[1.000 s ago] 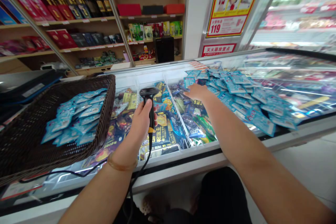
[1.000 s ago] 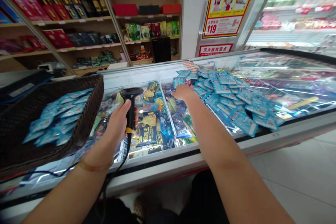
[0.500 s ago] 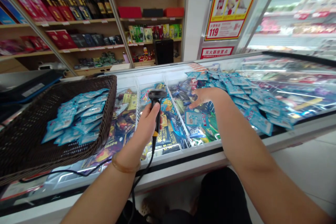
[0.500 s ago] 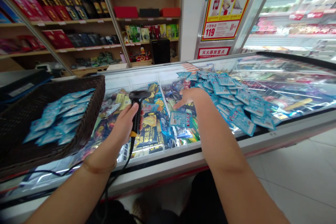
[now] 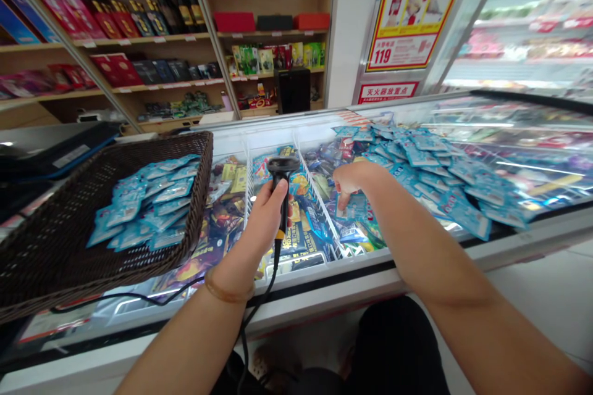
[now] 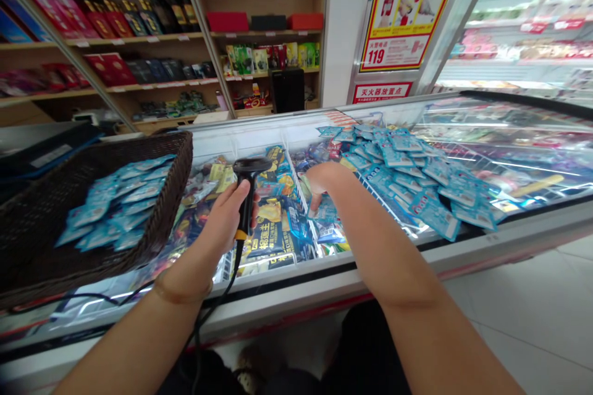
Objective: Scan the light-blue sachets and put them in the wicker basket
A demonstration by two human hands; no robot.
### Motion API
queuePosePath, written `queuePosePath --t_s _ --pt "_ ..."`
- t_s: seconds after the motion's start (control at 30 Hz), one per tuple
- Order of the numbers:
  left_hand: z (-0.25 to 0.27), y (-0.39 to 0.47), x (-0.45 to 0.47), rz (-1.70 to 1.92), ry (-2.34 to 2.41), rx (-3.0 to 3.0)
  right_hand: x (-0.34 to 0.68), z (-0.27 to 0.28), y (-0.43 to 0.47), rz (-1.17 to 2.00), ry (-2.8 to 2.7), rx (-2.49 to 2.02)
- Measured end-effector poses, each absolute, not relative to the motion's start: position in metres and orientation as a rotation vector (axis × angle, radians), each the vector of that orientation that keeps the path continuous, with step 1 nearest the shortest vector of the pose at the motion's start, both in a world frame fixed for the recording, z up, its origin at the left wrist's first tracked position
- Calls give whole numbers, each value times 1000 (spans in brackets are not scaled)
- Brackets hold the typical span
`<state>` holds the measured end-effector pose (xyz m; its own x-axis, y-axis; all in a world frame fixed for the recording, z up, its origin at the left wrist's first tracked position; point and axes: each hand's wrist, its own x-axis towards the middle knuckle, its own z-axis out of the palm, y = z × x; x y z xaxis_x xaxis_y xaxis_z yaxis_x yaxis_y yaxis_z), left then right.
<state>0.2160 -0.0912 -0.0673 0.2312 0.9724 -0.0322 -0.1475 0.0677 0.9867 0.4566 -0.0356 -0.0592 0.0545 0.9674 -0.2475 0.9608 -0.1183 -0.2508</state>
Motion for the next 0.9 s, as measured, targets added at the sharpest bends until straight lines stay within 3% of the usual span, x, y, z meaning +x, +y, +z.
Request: queuePosePath --t_s 0.2,0.57,0.9 --pt "-68 -90 216 1109 953 1154 468 -36 -48 701 -2241 -2172" --pt "-68 -88 214 1116 969 1113 458 -38 -34 299 -1554 -1790" --pt "-70 -89 215 1108 976 1135 459 -45 -39 293 -2010 -1935"
